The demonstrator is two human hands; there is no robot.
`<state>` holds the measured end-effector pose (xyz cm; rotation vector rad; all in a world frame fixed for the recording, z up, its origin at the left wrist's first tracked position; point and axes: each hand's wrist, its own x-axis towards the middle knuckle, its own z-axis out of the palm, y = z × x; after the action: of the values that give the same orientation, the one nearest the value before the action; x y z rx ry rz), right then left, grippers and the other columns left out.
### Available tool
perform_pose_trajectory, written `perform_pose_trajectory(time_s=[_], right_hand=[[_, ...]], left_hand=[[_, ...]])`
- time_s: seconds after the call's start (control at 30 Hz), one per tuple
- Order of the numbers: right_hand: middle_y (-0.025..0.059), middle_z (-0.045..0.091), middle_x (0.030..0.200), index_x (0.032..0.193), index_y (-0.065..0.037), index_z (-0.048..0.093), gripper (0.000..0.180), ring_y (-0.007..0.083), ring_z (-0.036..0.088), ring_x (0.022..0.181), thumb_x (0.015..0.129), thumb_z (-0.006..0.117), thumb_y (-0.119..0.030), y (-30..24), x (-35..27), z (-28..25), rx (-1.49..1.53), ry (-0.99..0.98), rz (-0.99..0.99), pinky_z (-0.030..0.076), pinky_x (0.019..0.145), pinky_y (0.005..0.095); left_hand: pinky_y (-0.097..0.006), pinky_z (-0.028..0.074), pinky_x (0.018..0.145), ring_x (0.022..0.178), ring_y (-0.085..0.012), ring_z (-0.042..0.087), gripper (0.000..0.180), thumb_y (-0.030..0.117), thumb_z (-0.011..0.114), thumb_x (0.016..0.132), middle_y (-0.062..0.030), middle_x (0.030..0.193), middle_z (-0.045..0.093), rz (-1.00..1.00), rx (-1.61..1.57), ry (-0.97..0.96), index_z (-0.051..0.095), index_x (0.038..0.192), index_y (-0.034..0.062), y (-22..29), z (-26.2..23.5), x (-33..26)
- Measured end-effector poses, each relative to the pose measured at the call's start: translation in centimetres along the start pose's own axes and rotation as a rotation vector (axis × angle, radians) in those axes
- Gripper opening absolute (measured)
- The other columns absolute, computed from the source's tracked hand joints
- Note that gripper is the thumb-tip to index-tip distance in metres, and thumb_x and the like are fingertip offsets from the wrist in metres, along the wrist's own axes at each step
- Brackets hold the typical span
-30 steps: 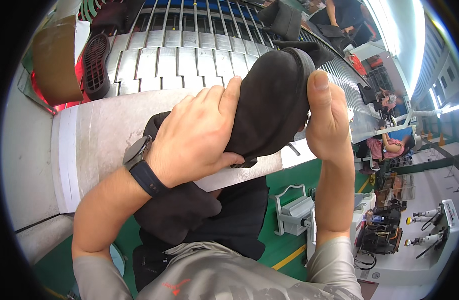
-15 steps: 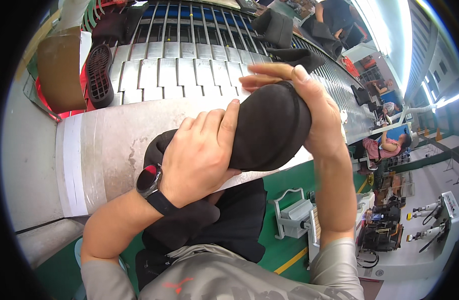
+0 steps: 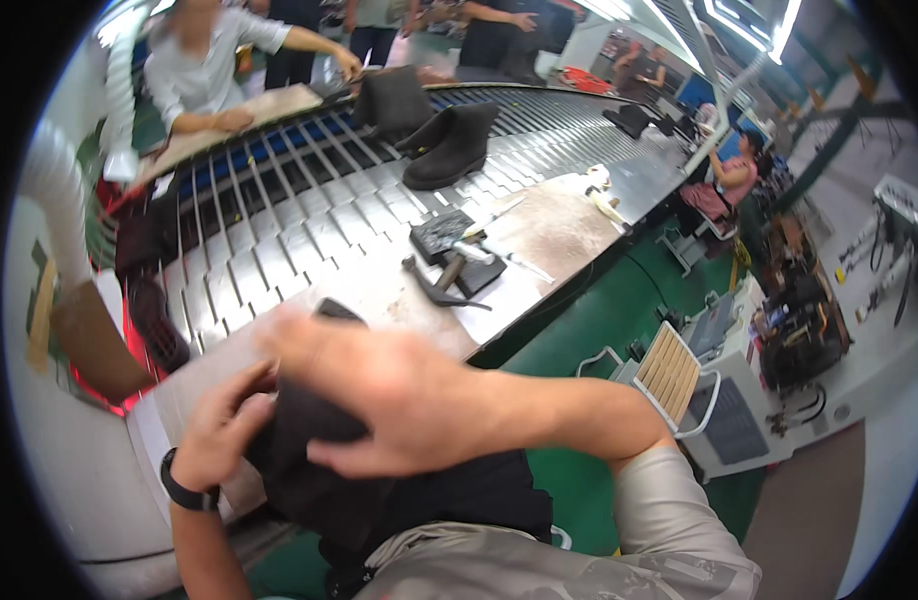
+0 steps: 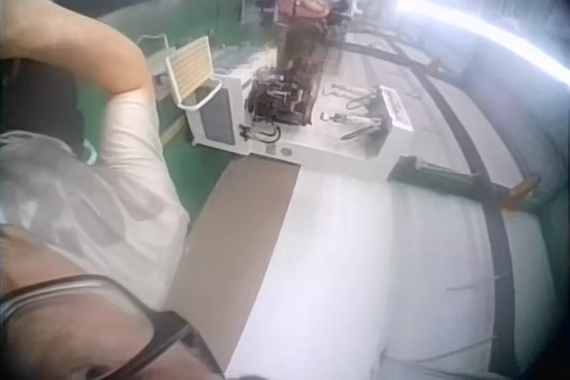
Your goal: The person picks up a boot from a conveyor belt and presses the edges of the sole by hand. The person turns the boot over, rubs the sides and heel area, and places it back on the conveyor before repeating the process with another boot.
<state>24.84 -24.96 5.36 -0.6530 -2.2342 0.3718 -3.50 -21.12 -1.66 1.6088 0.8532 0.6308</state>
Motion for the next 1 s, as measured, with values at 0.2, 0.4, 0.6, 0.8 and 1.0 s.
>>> perform_pose_trajectory(time_s=[0.2, 0.4, 0.6, 0.8, 1.0], right_hand=[[0.0330, 0.046, 0.158, 0.155, 0.006, 0.046, 0.098, 0.0515, 0.047, 0.146, 0.070, 0.088, -0.019, -2.8, -2.0, 2.0, 0.157, -0.152, -0.432, 0.040, 0.125, 0.0533], [0.0344, 0.049, 0.159, 0.155, 0.011, 0.046, 0.089, 0.0451, 0.055, 0.144, 0.079, 0.086, -0.008, -1.3, -4.2, -0.1, 0.289, 0.099, -0.376, 0.046, 0.120, 0.0513], [0.0262, 0.057, 0.155, 0.160, 0.005, 0.044, 0.090, 0.0355, 0.060, 0.141, 0.080, 0.085, -0.005, 6.2, -10.6, 4.8, 0.387, 0.131, 0.192, 0.048, 0.116, 0.0390], [0.0080, 0.064, 0.116, 0.147, 0.010, 0.056, 0.058, 0.0149, 0.056, 0.104, 0.115, 0.051, -0.038, 10.9, -11.0, 12.6, 0.830, 0.260, 0.520, 0.046, 0.095, 0.0292], [0.0122, 0.072, 0.126, 0.144, 0.013, 0.058, 0.067, 0.0146, 0.064, 0.117, 0.120, 0.031, -0.044, 12.0, -6.8, 12.2, 1.061, 0.369, 0.489, 0.048, 0.106, 0.0285]], left_hand=[[-0.038, 0.055, 0.106, 0.120, -0.0182, 0.068, 0.063, 0.045, 0.074, 0.100, -0.0072, 0.131, 0.071, -0.156, 0.125, -0.134, 0.062, 0.140, -0.0024, -11.2, -1.9, -0.8], [-0.037, 0.055, 0.106, 0.121, -0.0186, 0.067, 0.095, 0.068, 0.084, 0.084, -0.0092, 0.135, 0.069, -0.010, -0.363, 0.283, 0.060, 0.142, -0.0031, -5.7, -1.1, -4.4], [-0.038, 0.057, 0.100, 0.108, -0.0226, 0.074, 0.080, 0.039, 0.097, 0.076, -0.0152, 0.120, 0.075, 0.062, 0.479, 0.505, 0.061, 0.129, -0.0083, 10.6, -1.8, -2.7], [-0.042, 0.056, 0.088, 0.096, -0.0381, 0.072, 0.072, 0.048, 0.094, 0.078, -0.0266, 0.099, 0.073, -0.064, 1.291, 0.350, 0.067, 0.113, -0.0094, 11.1, -1.8, 5.2], [-0.037, 0.057, 0.086, 0.091, -0.0220, 0.071, 0.065, 0.042, 0.092, 0.082, -0.0163, 0.097, 0.074, -0.172, 1.134, 0.264, 0.069, 0.111, -0.0120, 10.6, -2.1, 7.4]])
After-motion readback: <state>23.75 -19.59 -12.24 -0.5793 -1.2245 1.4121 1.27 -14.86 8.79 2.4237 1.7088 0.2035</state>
